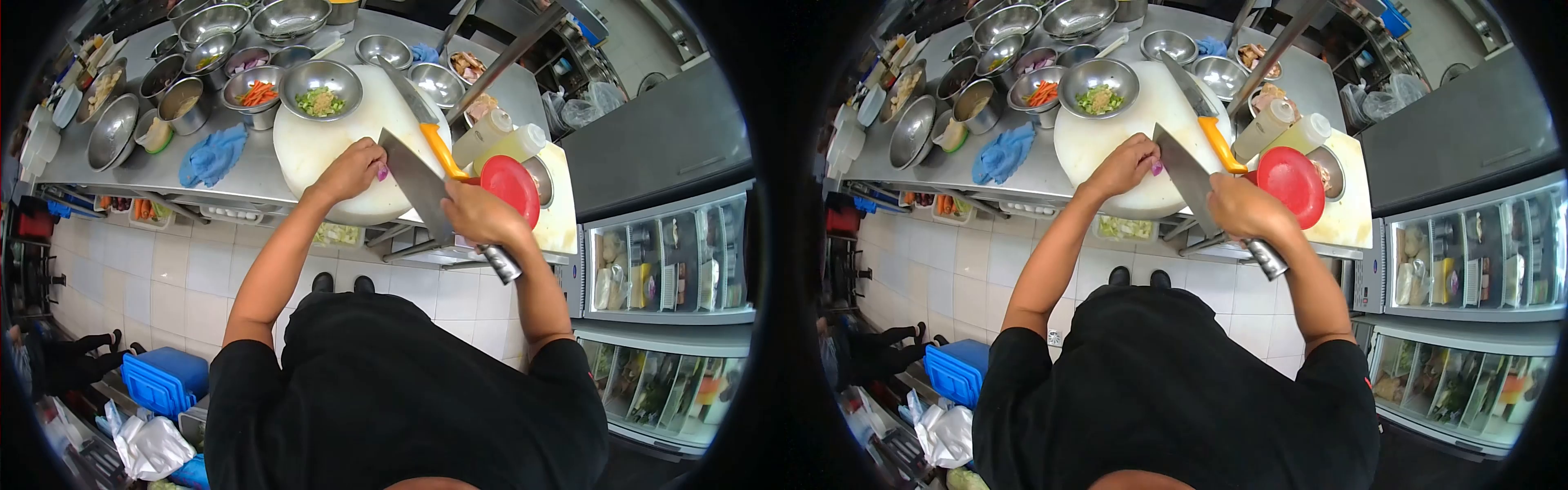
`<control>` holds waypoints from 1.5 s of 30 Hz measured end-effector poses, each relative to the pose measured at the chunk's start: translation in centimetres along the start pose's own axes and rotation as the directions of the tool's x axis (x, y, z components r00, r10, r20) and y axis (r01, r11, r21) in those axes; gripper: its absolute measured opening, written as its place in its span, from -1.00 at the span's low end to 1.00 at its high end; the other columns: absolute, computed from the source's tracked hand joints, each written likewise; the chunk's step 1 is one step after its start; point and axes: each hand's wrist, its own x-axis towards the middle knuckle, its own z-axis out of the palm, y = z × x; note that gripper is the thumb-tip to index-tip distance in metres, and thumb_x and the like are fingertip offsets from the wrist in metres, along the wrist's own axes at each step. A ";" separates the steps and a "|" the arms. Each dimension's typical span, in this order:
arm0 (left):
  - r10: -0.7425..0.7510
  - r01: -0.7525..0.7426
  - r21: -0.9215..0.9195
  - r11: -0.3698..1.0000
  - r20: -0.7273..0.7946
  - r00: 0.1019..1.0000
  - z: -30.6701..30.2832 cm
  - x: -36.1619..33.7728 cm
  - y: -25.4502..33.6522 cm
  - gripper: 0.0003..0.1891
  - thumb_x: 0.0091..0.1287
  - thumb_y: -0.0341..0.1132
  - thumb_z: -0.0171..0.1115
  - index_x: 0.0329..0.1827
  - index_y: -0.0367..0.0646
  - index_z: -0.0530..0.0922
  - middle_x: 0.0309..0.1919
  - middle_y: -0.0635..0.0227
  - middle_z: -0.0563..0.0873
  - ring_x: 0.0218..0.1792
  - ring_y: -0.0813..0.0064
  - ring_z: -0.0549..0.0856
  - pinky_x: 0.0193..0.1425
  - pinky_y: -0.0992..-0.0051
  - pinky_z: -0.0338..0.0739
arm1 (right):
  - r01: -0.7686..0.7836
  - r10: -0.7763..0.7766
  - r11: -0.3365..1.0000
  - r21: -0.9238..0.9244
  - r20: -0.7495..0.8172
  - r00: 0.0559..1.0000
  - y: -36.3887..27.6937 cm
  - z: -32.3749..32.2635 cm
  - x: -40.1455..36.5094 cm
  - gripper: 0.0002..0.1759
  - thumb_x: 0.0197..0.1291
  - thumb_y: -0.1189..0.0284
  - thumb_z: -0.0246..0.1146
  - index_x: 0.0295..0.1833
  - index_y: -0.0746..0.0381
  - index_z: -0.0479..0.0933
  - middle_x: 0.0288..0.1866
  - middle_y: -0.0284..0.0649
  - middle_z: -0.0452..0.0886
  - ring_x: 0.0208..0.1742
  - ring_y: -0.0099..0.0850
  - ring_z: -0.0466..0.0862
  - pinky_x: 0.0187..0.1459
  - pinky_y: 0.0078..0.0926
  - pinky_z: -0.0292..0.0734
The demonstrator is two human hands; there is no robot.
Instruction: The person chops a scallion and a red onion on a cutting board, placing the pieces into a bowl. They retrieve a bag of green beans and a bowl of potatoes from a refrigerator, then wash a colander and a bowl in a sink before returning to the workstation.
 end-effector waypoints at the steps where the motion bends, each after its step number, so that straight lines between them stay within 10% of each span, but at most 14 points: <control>1: 0.021 -0.021 -0.001 1.000 -0.011 1.000 0.0 -0.1 0.1 -0.96 0.27 -0.50 0.11 -0.26 -0.22 0.51 -0.33 0.21 0.49 -0.30 0.27 0.53 -0.15 0.39 0.44 | -0.001 0.001 1.000 -0.001 0.004 1.000 -0.1 0.4 0.3 -0.71 0.31 0.44 -0.11 -0.25 0.51 0.36 -0.62 0.06 0.53 -0.65 -0.15 0.60 -0.55 -0.16 0.49; 19: 0.036 -0.037 0.039 0.999 0.024 0.999 -1.8 -2.3 -0.1 -0.86 0.26 -0.49 0.18 -0.14 -0.23 0.60 -0.25 0.18 0.62 -0.19 0.20 0.62 -0.07 0.37 0.50 | -0.082 0.078 0.994 0.069 0.058 0.995 -0.5 1.8 1.2 -0.71 0.29 0.45 -0.12 -0.20 0.53 0.33 -0.55 0.17 0.54 -0.58 -0.04 0.61 -0.44 -0.13 0.53; 22: 0.034 -0.036 0.057 0.998 0.036 0.999 -1.8 -1.8 0.2 -0.87 0.26 -0.48 0.18 -0.15 -0.25 0.59 -0.25 0.17 0.64 -0.16 0.18 0.62 -0.05 0.34 0.50 | 0.111 -0.127 0.984 -0.141 -0.110 0.986 0.5 2.7 1.8 -0.74 0.25 0.49 -0.11 -0.18 0.52 0.33 -0.43 0.31 0.57 -0.40 0.14 0.64 -0.29 -0.03 0.54; 30: 0.072 -0.071 0.051 0.996 -0.013 0.997 -1.6 -2.0 0.0 -0.90 0.27 -0.47 0.16 -0.20 -0.25 0.57 -0.27 0.18 0.62 -0.17 0.16 0.60 -0.04 0.31 0.49 | 0.249 -0.188 0.842 -0.479 0.171 0.967 1.3 3.5 3.1 -0.75 0.13 0.56 -0.06 -0.16 0.55 0.34 -0.35 0.39 0.56 -0.25 0.22 0.64 -0.17 0.01 0.52; 45: 0.047 -0.046 0.031 0.998 -0.027 0.999 -1.7 -2.1 0.1 -0.91 0.25 -0.50 0.17 -0.21 -0.28 0.57 -0.30 0.16 0.63 -0.21 0.15 0.61 -0.08 0.33 0.49 | 0.176 -0.183 0.943 -0.281 0.001 0.983 -0.8 1.5 0.9 -0.73 0.16 0.49 -0.01 -0.23 0.56 0.36 -0.49 0.32 0.55 -0.36 0.18 0.63 -0.27 -0.03 0.52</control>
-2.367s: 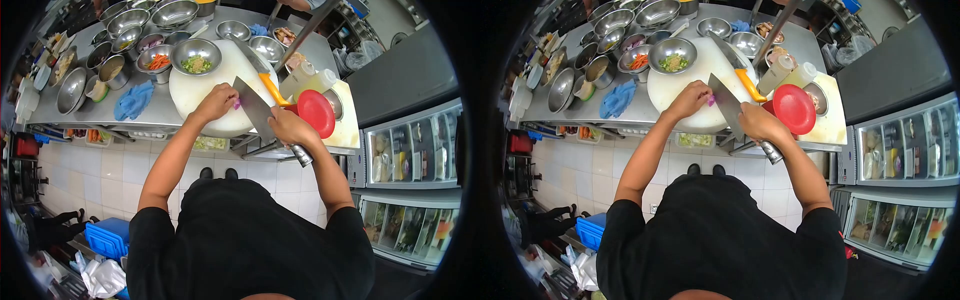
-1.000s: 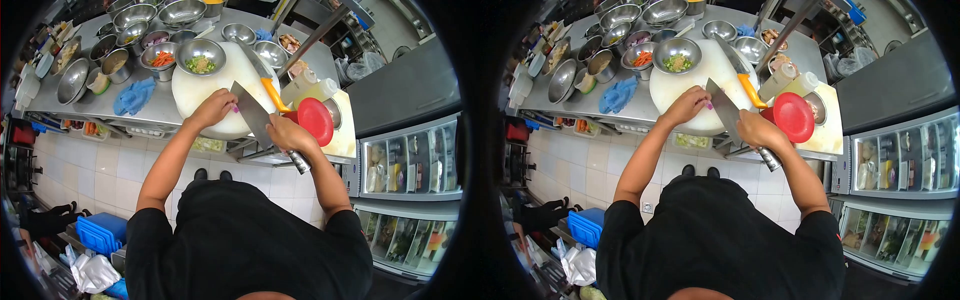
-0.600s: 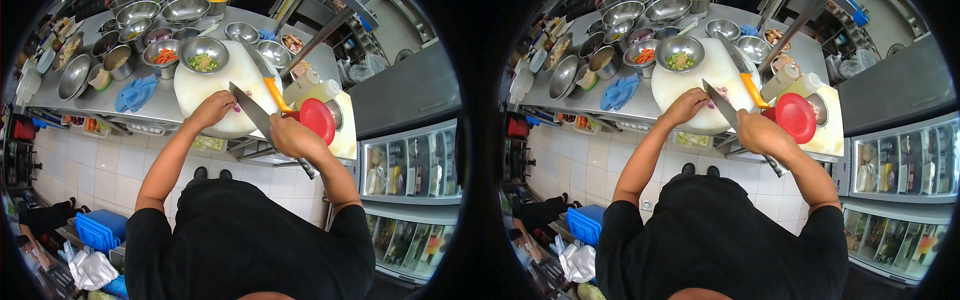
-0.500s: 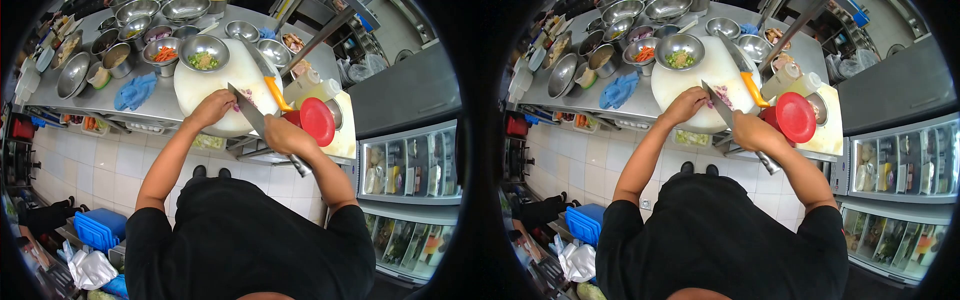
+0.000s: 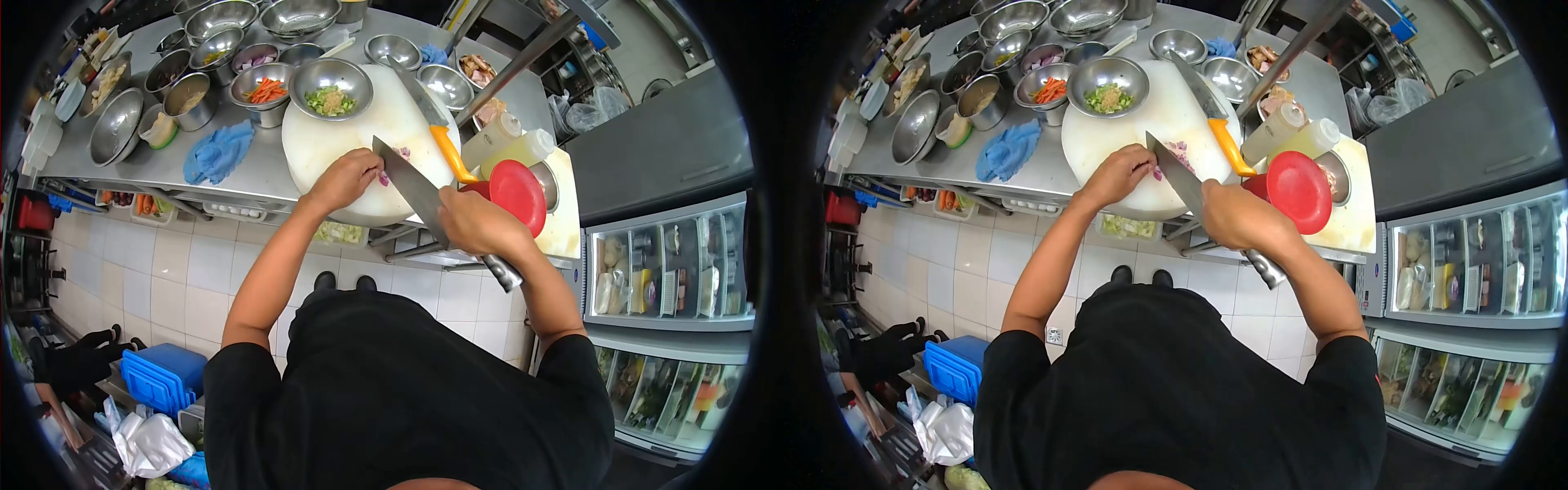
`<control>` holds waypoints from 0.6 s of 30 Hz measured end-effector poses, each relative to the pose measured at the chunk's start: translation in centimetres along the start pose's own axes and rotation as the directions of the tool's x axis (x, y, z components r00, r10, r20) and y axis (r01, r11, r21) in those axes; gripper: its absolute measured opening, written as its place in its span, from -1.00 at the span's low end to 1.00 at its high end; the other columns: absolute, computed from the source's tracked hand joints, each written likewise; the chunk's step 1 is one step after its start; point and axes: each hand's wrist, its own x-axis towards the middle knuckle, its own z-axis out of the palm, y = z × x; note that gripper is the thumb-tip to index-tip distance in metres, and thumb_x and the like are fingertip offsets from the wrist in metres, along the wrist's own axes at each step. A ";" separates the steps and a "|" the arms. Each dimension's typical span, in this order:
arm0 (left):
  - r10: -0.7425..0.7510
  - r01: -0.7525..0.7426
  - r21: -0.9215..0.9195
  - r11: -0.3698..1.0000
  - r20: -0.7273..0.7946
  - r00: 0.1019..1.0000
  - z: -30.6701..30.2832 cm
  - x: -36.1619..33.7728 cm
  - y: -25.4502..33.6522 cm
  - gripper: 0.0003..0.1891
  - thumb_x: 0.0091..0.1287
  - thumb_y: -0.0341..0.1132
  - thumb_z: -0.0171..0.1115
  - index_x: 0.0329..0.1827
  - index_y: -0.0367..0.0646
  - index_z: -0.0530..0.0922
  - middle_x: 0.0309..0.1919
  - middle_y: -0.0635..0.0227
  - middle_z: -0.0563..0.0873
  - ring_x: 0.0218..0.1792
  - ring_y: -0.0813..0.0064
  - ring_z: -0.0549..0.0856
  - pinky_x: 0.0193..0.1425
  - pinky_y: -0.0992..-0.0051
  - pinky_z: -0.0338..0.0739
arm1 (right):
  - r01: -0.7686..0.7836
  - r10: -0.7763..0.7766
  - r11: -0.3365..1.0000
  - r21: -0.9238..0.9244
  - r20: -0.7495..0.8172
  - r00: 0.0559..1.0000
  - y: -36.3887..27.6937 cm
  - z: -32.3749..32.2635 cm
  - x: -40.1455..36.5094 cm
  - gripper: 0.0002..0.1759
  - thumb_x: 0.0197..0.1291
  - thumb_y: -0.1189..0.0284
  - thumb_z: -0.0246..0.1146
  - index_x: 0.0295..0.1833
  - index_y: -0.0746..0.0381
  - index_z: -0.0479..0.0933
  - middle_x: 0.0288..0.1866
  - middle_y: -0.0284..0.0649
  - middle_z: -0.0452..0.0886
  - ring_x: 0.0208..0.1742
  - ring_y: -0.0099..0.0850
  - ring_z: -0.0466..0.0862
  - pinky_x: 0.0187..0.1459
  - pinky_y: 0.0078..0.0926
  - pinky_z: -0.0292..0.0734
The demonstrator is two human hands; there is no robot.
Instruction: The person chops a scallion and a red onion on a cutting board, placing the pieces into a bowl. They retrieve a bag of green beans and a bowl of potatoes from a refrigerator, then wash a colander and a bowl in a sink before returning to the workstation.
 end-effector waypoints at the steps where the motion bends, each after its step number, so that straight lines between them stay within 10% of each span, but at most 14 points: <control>1: -0.025 0.025 -0.014 1.000 -0.002 1.000 0.0 -0.1 0.0 -0.90 0.25 -0.50 0.17 -0.20 -0.28 0.57 -0.31 0.16 0.63 -0.21 0.15 0.61 -0.08 0.33 0.49 | 0.000 0.000 1.000 0.000 0.001 1.000 0.7 0.8 0.6 -0.73 0.16 0.49 -0.01 -0.23 0.56 0.36 -0.49 0.32 0.55 -0.36 0.18 0.63 -0.27 -0.03 0.52; 4: -0.007 0.006 0.030 1.000 0.022 1.000 -0.1 0.0 0.1 -0.88 0.25 -0.50 0.17 -0.18 -0.27 0.58 -0.30 0.16 0.63 -0.22 0.16 0.61 -0.08 0.34 0.49 | 0.189 -0.171 0.956 -0.223 0.097 0.981 2.5 2.9 1.8 -0.71 0.18 0.45 -0.02 -0.25 0.54 0.38 -0.49 0.28 0.55 -0.37 0.15 0.64 -0.29 -0.03 0.51; 7: -0.002 0.002 0.012 1.000 0.021 1.000 0.1 0.1 -0.1 -0.86 0.26 -0.49 0.17 -0.14 -0.26 0.59 -0.28 0.16 0.62 -0.23 0.18 0.62 -0.09 0.35 0.50 | -0.150 0.144 0.969 0.194 0.045 0.989 0.7 0.0 0.8 -0.66 0.24 0.40 -0.08 -0.20 0.54 0.40 -0.36 0.33 0.56 -0.30 0.15 0.63 -0.19 -0.02 0.50; 18: -0.089 0.089 -0.049 0.995 0.008 0.996 -0.3 -0.3 0.8 -0.85 0.25 -0.46 0.22 -0.14 -0.26 0.61 -0.31 0.26 0.58 -0.31 0.44 0.59 -0.17 0.48 0.51 | -0.173 0.189 0.974 0.148 -0.097 0.977 2.3 -0.6 -1.5 -0.70 0.36 0.33 -0.04 -0.24 0.40 0.32 -0.39 0.21 0.54 -0.33 0.12 0.58 -0.19 -0.03 0.43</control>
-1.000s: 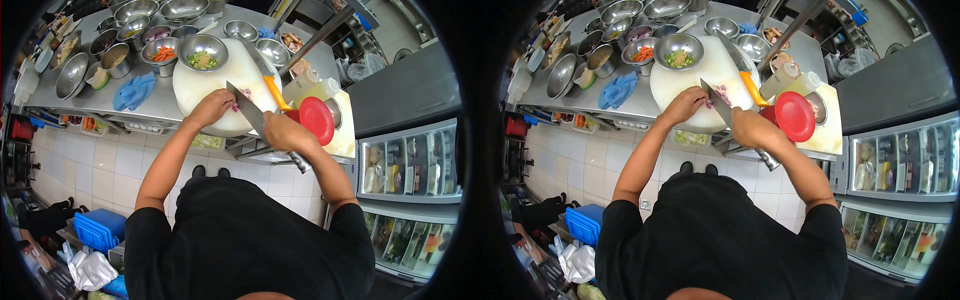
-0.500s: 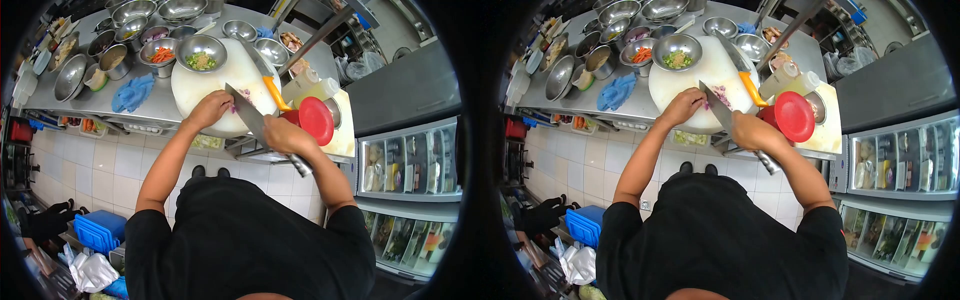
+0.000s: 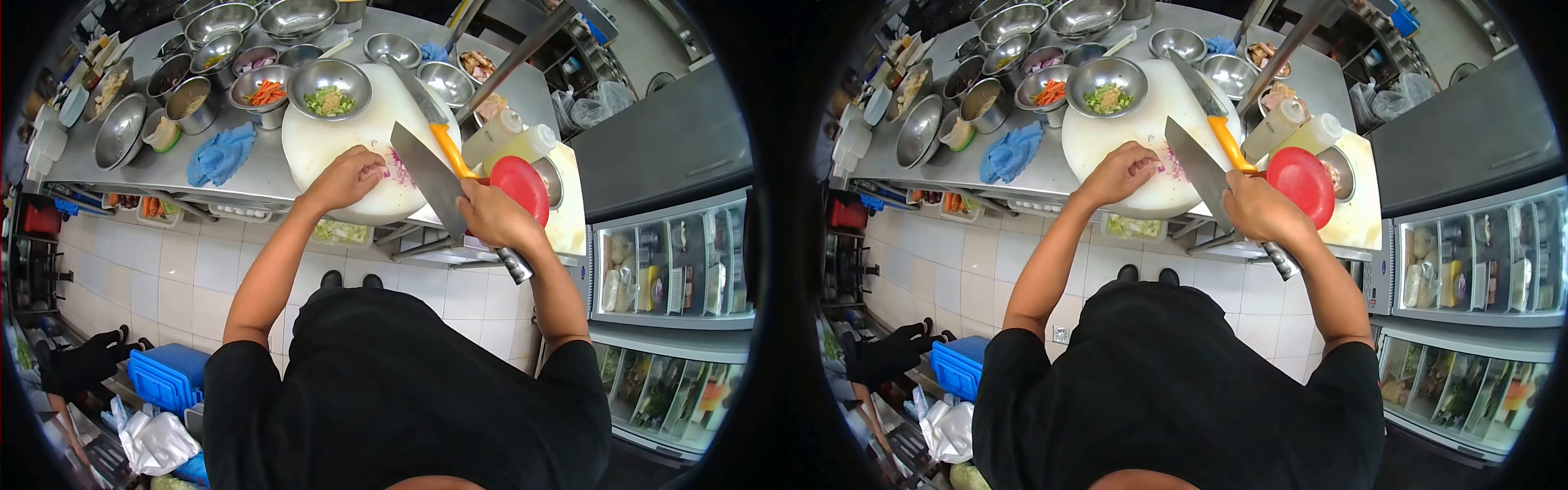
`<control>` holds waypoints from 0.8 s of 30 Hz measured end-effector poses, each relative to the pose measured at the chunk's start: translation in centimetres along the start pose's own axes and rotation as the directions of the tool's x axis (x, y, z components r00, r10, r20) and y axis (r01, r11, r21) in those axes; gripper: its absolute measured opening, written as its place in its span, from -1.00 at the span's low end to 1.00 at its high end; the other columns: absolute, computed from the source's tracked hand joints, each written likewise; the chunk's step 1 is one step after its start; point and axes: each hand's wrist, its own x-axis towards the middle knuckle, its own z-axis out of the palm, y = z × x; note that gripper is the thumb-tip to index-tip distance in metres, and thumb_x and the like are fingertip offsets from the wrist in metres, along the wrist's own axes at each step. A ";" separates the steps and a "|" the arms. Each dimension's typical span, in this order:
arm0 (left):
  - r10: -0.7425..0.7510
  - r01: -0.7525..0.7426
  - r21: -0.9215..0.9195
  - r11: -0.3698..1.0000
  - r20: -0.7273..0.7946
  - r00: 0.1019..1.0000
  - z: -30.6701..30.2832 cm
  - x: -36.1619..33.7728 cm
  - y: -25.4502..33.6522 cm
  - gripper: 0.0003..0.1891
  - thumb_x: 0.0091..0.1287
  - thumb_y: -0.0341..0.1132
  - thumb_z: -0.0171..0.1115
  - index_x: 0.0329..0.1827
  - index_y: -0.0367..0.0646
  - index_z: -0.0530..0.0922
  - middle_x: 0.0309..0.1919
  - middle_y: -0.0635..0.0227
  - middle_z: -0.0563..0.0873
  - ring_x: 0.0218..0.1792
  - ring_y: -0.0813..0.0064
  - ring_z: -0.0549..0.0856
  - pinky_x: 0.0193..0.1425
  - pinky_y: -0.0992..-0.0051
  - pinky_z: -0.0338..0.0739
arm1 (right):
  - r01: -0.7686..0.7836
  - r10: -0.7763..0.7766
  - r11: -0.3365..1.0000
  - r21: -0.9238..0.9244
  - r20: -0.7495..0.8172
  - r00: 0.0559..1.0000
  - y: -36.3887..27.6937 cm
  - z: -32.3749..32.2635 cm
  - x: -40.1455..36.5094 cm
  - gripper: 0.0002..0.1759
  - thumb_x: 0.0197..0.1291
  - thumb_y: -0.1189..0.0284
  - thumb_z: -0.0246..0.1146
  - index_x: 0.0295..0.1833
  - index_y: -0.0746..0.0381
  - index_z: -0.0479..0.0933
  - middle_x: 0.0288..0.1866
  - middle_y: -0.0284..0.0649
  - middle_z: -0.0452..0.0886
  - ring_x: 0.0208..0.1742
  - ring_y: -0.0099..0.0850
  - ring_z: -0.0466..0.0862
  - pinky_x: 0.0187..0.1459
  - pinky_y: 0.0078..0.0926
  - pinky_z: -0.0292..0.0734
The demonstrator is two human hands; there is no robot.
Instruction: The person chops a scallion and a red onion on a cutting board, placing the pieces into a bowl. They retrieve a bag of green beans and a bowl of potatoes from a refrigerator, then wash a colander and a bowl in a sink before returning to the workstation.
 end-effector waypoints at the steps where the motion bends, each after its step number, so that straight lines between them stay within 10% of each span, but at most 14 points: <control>1: -0.008 0.008 0.010 1.000 0.030 1.000 -0.1 0.0 0.2 -0.85 0.25 -0.46 0.22 -0.15 -0.26 0.61 -0.30 0.27 0.59 -0.32 0.48 0.59 -0.18 0.48 0.52 | -0.015 0.015 1.000 0.013 0.017 1.000 -0.1 0.0 -0.1 -0.70 0.35 0.32 -0.04 -0.22 0.40 0.33 -0.38 0.21 0.55 -0.32 0.13 0.59 -0.18 -0.02 0.42; 12: 0.015 -0.019 0.090 0.996 0.042 0.999 0.7 1.3 -1.2 -0.91 0.22 -0.50 0.19 -0.25 -0.28 0.60 -0.32 0.17 0.62 -0.30 0.25 0.62 -0.19 0.40 0.52 | -0.028 0.041 0.996 -0.085 0.158 0.987 -2.7 -0.2 -0.1 -0.72 0.25 0.48 -0.11 -0.08 0.48 0.36 -0.24 0.34 0.58 -0.13 0.19 0.63 -0.01 0.03 0.46; 20: -0.114 0.110 0.040 0.993 0.105 0.988 -0.1 1.4 -0.5 -0.93 0.20 -0.48 0.17 -0.30 -0.26 0.59 -0.26 0.15 0.61 -0.18 0.18 0.59 -0.05 0.33 0.48 | 0.197 -0.169 0.973 -0.119 0.211 0.963 -1.5 1.4 1.5 -0.74 0.14 0.51 0.00 -0.26 0.58 0.34 -0.43 0.32 0.56 -0.38 0.14 0.66 -0.34 -0.07 0.56; 24: 0.113 -0.116 -0.004 0.993 -0.186 0.976 -2.3 3.8 0.3 -0.93 0.11 -0.45 0.21 -0.34 -0.13 0.62 -0.09 0.29 0.54 -0.02 0.22 0.50 0.10 0.36 0.40 | 0.272 -0.260 0.955 -0.119 0.106 0.960 -1.0 2.3 0.9 -0.75 0.15 0.49 0.02 -0.23 0.55 0.33 -0.49 0.31 0.54 -0.41 0.16 0.65 -0.33 -0.03 0.56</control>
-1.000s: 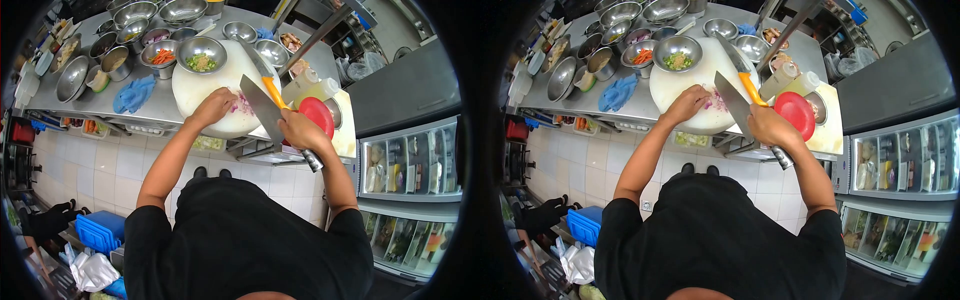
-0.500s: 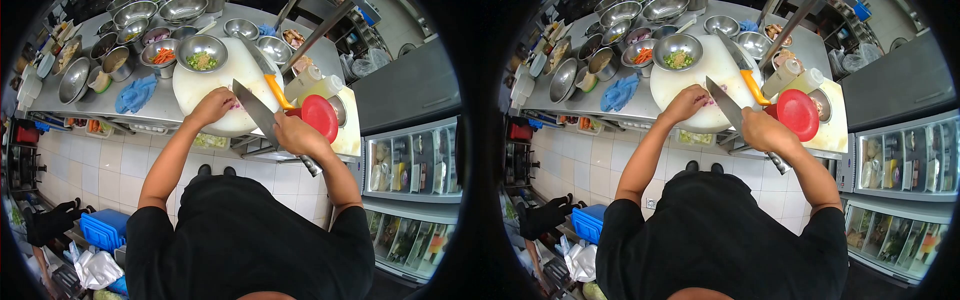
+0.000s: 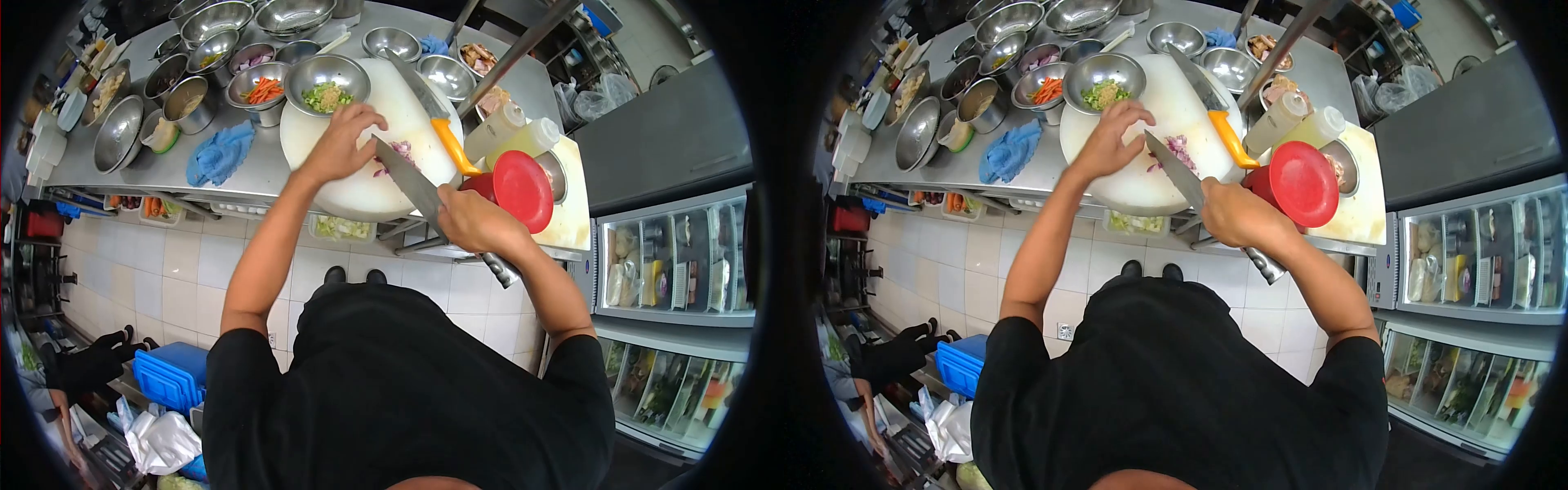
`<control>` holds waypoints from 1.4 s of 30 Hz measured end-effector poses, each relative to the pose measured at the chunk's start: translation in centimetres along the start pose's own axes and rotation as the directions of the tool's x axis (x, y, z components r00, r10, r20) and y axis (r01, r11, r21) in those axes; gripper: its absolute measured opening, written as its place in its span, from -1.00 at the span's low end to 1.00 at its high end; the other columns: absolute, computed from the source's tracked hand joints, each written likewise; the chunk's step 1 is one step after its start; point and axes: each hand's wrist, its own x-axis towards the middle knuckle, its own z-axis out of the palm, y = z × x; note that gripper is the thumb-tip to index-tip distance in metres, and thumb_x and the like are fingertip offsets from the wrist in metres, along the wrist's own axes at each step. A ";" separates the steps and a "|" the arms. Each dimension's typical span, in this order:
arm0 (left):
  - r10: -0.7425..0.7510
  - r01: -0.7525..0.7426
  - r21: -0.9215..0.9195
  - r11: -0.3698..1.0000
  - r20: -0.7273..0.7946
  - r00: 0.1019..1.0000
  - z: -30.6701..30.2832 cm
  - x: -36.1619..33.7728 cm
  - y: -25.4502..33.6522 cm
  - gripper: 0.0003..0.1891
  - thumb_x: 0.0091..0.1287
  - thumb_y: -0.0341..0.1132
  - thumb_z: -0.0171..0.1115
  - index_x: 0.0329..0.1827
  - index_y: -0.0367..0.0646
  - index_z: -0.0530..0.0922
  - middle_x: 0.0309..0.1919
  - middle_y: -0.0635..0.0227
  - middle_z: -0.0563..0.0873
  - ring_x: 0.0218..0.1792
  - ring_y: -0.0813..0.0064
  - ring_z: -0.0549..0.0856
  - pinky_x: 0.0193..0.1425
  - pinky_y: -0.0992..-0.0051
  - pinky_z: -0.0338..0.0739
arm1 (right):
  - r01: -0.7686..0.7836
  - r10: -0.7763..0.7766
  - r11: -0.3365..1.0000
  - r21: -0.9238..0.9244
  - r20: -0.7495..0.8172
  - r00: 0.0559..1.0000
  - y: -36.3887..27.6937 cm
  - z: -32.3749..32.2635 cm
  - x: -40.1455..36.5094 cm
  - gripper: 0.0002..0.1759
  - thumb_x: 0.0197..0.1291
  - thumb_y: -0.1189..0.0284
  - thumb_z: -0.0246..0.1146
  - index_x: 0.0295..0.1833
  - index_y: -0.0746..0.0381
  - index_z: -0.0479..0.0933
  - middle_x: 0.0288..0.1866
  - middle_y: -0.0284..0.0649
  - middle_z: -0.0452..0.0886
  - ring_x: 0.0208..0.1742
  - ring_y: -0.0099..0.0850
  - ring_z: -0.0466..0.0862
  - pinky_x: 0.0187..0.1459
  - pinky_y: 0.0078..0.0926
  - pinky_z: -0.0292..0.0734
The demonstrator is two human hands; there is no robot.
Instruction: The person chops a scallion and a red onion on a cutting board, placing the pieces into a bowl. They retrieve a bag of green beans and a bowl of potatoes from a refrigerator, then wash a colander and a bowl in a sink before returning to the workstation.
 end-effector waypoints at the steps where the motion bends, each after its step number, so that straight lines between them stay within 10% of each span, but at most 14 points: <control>1: 0.098 -0.117 0.098 0.988 0.176 0.979 -0.7 1.4 0.4 -0.92 0.08 -0.45 0.21 -0.37 -0.12 0.62 -0.10 0.31 0.55 0.01 0.22 0.48 0.15 0.35 0.37 | -0.051 0.051 0.998 0.024 -0.004 0.999 -0.1 0.3 -0.1 -0.75 0.16 0.49 0.03 -0.20 0.53 0.33 -0.47 0.31 0.55 -0.40 0.17 0.65 -0.32 -0.02 0.56; 6: 0.046 -0.259 0.206 0.944 0.693 0.720 -0.5 5.5 0.6 -0.91 -0.02 -0.40 0.22 -0.46 -0.08 0.67 -0.13 0.35 0.57 0.07 0.25 0.44 0.20 0.34 0.32 | -0.012 0.011 0.982 -0.188 -0.006 1.000 -0.1 1.4 -0.6 -0.75 0.16 0.50 0.02 -0.12 0.48 0.31 -0.44 0.31 0.57 -0.38 0.19 0.65 -0.30 0.02 0.56; 18: -0.395 -0.033 0.455 0.890 0.806 0.441 0.8 8.2 1.7 -0.57 0.26 -0.09 -0.10 -0.35 -0.21 0.68 -0.02 0.17 0.61 0.14 0.16 0.41 0.27 0.29 0.29 | -0.168 0.168 0.986 -0.013 -0.020 0.986 -2.1 -0.3 -1.7 -0.78 0.14 0.54 0.00 -0.13 0.46 0.33 -0.43 0.27 0.59 -0.36 0.16 0.65 -0.27 0.04 0.55; 25: -0.336 -0.001 0.419 0.908 0.731 0.594 1.0 8.2 0.0 -0.51 0.35 -0.01 -0.19 -0.13 -0.21 0.60 -0.07 0.10 0.60 0.06 0.16 0.48 0.19 0.28 0.34 | -0.195 0.194 0.981 -0.003 -0.076 0.978 -1.1 -0.7 -2.2 -0.79 0.14 0.55 -0.01 -0.13 0.46 0.32 -0.45 0.29 0.58 -0.38 0.18 0.64 -0.27 0.05 0.55; 27: 0.078 -0.152 0.124 0.980 0.464 0.882 -1.3 8.1 0.2 -0.65 0.30 -0.11 0.01 -0.11 -0.22 0.55 -0.13 0.16 0.61 -0.04 0.19 0.54 0.11 0.29 0.40 | -0.205 0.208 0.978 0.032 -0.102 0.973 -0.5 -0.6 -2.5 -0.79 0.14 0.56 -0.01 -0.13 0.46 0.32 -0.46 0.29 0.58 -0.39 0.18 0.64 -0.26 0.05 0.54; 31: 0.005 -0.039 0.040 0.998 0.636 0.772 -3.1 4.3 1.4 -0.70 0.06 -0.34 0.31 -0.13 -0.20 0.56 -0.19 0.26 0.63 -0.08 0.28 0.59 0.04 0.32 0.45 | -0.248 0.274 0.955 0.161 -0.163 0.948 1.0 -0.7 -3.1 -0.80 0.21 0.51 -0.03 -0.15 0.45 0.33 -0.44 0.29 0.57 -0.35 0.19 0.62 -0.23 0.06 0.51; 34: 0.140 -0.261 0.090 0.961 0.657 0.741 -0.7 1.8 -0.9 -0.66 0.01 -0.35 0.32 -0.11 -0.19 0.60 -0.20 0.26 0.65 0.00 0.23 0.57 0.14 0.35 0.42 | -0.227 0.273 0.948 0.225 -0.204 0.940 1.7 -0.5 -3.4 -0.79 0.25 0.46 -0.02 -0.17 0.43 0.34 -0.44 0.29 0.57 -0.35 0.19 0.61 -0.23 0.05 0.49; 42: -0.072 -0.118 0.263 0.958 0.615 0.785 0.4 -0.4 0.8 -0.67 0.02 -0.35 0.30 -0.11 -0.22 0.60 -0.18 0.21 0.67 -0.07 0.19 0.54 0.13 0.35 0.42 | -0.243 0.298 0.890 0.387 -0.089 0.950 1.6 -1.2 -3.7 -0.76 0.30 0.40 -0.04 -0.19 0.42 0.33 -0.49 0.27 0.55 -0.52 0.07 0.61 -0.35 -0.02 0.50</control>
